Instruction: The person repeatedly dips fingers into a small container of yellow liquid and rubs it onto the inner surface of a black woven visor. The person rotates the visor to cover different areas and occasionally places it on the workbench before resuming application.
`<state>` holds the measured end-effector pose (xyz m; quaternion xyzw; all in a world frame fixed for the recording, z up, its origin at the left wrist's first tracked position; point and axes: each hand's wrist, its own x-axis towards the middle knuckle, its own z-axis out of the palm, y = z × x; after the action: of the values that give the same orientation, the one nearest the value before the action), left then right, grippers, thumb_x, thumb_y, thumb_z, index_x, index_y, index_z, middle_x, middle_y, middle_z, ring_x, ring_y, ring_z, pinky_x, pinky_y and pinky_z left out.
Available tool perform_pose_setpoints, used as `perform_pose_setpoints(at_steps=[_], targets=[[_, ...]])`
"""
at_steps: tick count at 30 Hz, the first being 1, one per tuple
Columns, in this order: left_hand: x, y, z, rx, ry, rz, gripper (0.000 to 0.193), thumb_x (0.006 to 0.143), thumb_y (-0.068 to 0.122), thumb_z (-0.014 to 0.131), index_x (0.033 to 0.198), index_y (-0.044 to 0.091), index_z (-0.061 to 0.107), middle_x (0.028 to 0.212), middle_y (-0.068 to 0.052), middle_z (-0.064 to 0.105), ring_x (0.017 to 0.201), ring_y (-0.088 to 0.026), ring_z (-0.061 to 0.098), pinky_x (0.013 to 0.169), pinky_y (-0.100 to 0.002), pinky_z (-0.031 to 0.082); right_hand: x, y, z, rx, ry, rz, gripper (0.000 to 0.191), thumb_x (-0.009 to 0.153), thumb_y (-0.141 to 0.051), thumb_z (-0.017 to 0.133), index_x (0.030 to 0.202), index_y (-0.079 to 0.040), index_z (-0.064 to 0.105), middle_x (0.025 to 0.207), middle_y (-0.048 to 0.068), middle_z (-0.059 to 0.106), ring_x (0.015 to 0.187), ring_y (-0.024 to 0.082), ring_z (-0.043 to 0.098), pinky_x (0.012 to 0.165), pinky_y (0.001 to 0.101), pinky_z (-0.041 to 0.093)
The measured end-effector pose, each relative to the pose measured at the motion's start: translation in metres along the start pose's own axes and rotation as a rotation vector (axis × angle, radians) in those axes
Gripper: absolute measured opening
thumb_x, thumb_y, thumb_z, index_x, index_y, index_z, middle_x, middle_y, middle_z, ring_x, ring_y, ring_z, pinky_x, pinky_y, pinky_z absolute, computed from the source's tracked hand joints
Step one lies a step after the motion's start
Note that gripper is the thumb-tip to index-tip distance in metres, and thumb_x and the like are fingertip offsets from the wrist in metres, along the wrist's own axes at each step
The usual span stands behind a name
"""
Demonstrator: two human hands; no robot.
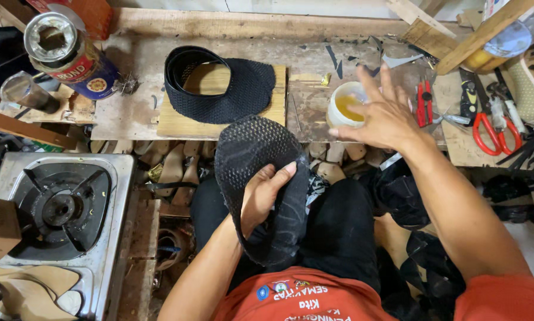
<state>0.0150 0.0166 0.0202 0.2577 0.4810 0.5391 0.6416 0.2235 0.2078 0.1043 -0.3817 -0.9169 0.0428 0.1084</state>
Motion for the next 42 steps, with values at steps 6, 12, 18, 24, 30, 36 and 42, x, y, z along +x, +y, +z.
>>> perform_pose_setpoints(at_steps=[6,12,18,24,30,36,42], targets=[[-0.001,-0.012,-0.019,0.002,0.072,0.002,0.025,0.100,0.023,0.068,0.097,-0.002,0.068,0.091,-0.004,0.070,0.080,-0.012,0.062,0.071,-0.029,0.050,-0.020,0.022,0.012,0.175,0.225,-0.010,0.030,0.087,-0.038,0.085,0.092,-0.009,0.081,0.158,0.010,0.054,0.153,0.042,0.035,0.124,0.0497,0.033],[0.005,-0.013,-0.011,-0.106,0.009,0.066,0.018,0.098,0.019,0.065,0.098,0.003,0.070,0.094,0.000,0.072,0.084,-0.009,0.064,0.076,-0.026,0.052,-0.066,-0.020,0.012,0.465,0.226,-0.107,0.013,0.089,-0.017,0.077,0.097,-0.006,0.078,0.151,0.012,0.058,0.150,0.038,0.046,0.125,0.0482,0.035],[-0.003,0.003,0.005,-0.251,-0.107,0.016,0.019,0.099,0.018,0.064,0.098,-0.001,0.068,0.092,-0.006,0.074,0.078,-0.012,0.067,0.070,-0.027,0.053,-0.095,-0.084,0.032,0.487,0.280,-0.371,0.046,0.079,-0.008,0.078,0.124,-0.010,0.071,0.157,0.026,0.036,0.147,0.046,0.039,0.121,0.0515,0.036],[-0.011,0.006,0.006,-0.055,-0.092,0.027,0.023,0.098,0.021,0.065,0.093,-0.001,0.066,0.085,-0.003,0.071,0.072,-0.008,0.063,0.064,-0.025,0.052,-0.087,-0.076,0.049,0.457,0.360,-0.305,0.048,0.082,0.004,0.074,0.127,-0.012,0.071,0.164,0.026,0.029,0.150,0.046,0.038,0.117,0.0503,0.044],[-0.015,0.002,0.003,0.141,-0.029,0.064,0.032,0.102,0.022,0.073,0.087,0.000,0.057,0.080,0.000,0.054,0.070,-0.007,0.048,0.057,-0.026,0.040,-0.089,-0.074,0.053,0.523,0.329,-0.324,0.049,0.084,0.006,0.072,0.129,-0.010,0.069,0.164,0.028,0.029,0.147,0.045,0.045,0.113,0.0511,0.049],[-0.015,0.007,-0.003,-0.346,-0.236,-0.005,0.019,0.092,0.020,0.064,0.099,0.003,0.068,0.088,0.000,0.071,0.076,-0.007,0.064,0.071,-0.023,0.053,-0.091,-0.072,0.052,0.508,0.377,-0.379,0.042,0.086,0.005,0.076,0.125,-0.012,0.071,0.162,0.026,0.033,0.146,0.044,0.047,0.112,0.0490,0.051],[-0.011,-0.004,0.000,-0.027,-0.137,0.059,0.022,0.107,0.014,0.069,0.100,-0.006,0.063,0.084,-0.002,0.065,0.071,-0.008,0.057,0.060,-0.026,0.046,-0.091,-0.071,0.051,0.451,0.391,-0.404,0.043,0.082,0.008,0.074,0.122,-0.008,0.072,0.160,0.028,0.033,0.147,0.047,0.043,0.113,0.0506,0.050]])
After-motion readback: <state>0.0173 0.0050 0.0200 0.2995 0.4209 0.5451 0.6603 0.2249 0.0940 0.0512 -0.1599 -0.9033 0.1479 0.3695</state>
